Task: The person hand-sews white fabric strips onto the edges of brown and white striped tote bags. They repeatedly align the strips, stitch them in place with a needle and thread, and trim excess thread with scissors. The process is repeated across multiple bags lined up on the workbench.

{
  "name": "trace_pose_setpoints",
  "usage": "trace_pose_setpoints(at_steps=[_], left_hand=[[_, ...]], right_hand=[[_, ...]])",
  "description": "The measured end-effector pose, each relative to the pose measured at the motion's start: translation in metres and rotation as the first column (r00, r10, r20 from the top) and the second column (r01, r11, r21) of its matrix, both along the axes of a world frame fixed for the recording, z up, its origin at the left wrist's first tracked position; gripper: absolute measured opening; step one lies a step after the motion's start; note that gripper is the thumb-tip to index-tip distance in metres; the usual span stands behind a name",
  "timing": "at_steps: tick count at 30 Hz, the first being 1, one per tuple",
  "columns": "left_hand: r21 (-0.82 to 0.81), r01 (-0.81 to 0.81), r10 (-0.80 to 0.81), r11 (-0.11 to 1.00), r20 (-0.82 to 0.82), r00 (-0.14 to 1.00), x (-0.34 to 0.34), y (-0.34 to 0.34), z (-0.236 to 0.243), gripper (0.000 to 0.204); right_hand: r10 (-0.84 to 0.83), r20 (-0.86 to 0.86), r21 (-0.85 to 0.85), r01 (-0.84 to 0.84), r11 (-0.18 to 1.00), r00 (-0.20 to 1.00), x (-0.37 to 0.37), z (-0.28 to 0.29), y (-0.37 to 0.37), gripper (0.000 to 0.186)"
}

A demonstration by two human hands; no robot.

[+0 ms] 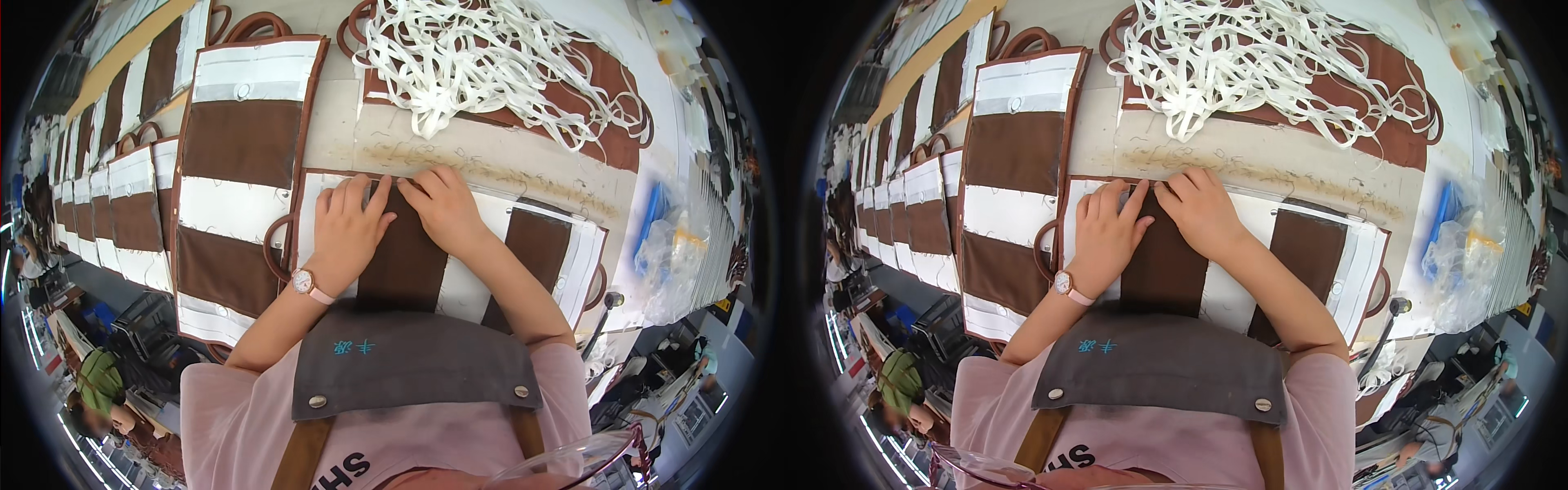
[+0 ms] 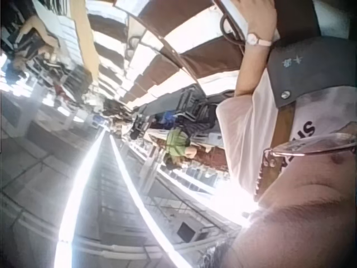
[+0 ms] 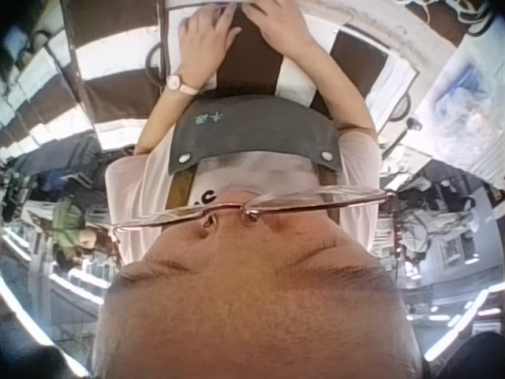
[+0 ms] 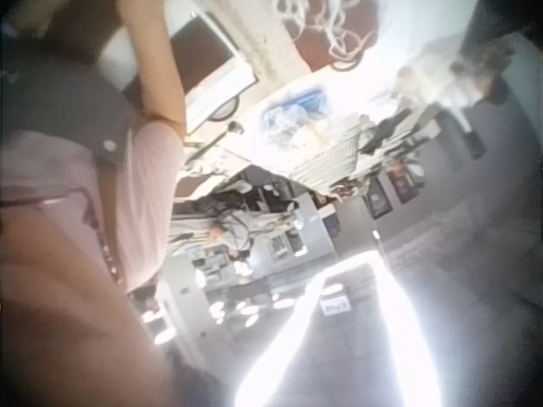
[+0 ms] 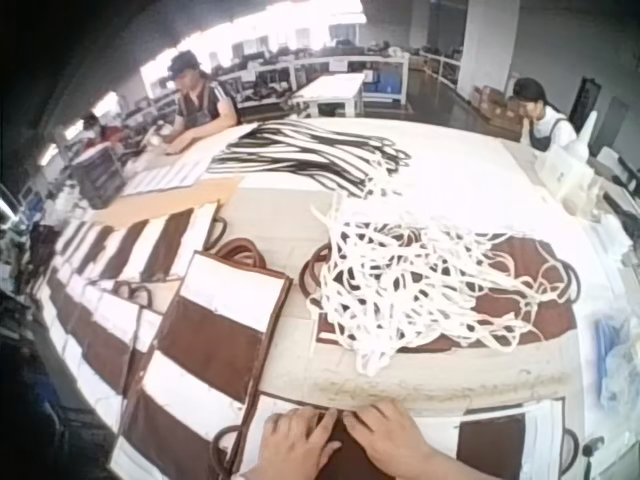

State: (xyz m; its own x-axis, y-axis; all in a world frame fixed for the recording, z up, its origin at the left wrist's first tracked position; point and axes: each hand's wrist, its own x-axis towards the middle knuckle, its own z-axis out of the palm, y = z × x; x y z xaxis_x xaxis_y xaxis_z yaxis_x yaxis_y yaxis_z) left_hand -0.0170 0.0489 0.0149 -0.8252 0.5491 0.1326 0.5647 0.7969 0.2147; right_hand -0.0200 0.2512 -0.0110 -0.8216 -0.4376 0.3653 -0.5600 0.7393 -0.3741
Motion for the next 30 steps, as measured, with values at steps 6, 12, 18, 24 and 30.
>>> trace_pose_setpoints(at_steps=[6,12,18,24,30], left_hand=[[-0.04,-0.08,0.081,0.996,0.033,0.996,0.008,0.004,0.002,0.062],[0.037,0.064,-0.067,0.997,0.094,0.993,0.018,0.016,0.0,0.064],[0.041,0.067,-0.071,0.997,0.119,0.99,0.019,0.016,-0.004,0.063],[0.041,0.084,-0.088,0.996,0.125,0.988,0.016,0.016,-0.002,0.065],[0.023,0.084,-0.086,0.996,0.119,0.989,0.015,0.017,0.0,0.067]], right_hand=[[-0.036,0.025,-0.037,0.037,0.999,0.999,0.002,-0.002,0.002,0.03],[-0.281,0.182,-0.149,0.309,0.939,0.942,0.002,0.003,0.007,0.019],[-0.24,0.188,-0.127,0.265,0.956,0.952,0.003,0.013,0.007,0.017],[-0.115,0.171,-0.074,0.129,0.989,0.979,-0.016,0.008,0.003,0.011],[-0.086,0.118,-0.088,0.097,0.991,0.989,-0.021,0.006,-0.003,0.009]])
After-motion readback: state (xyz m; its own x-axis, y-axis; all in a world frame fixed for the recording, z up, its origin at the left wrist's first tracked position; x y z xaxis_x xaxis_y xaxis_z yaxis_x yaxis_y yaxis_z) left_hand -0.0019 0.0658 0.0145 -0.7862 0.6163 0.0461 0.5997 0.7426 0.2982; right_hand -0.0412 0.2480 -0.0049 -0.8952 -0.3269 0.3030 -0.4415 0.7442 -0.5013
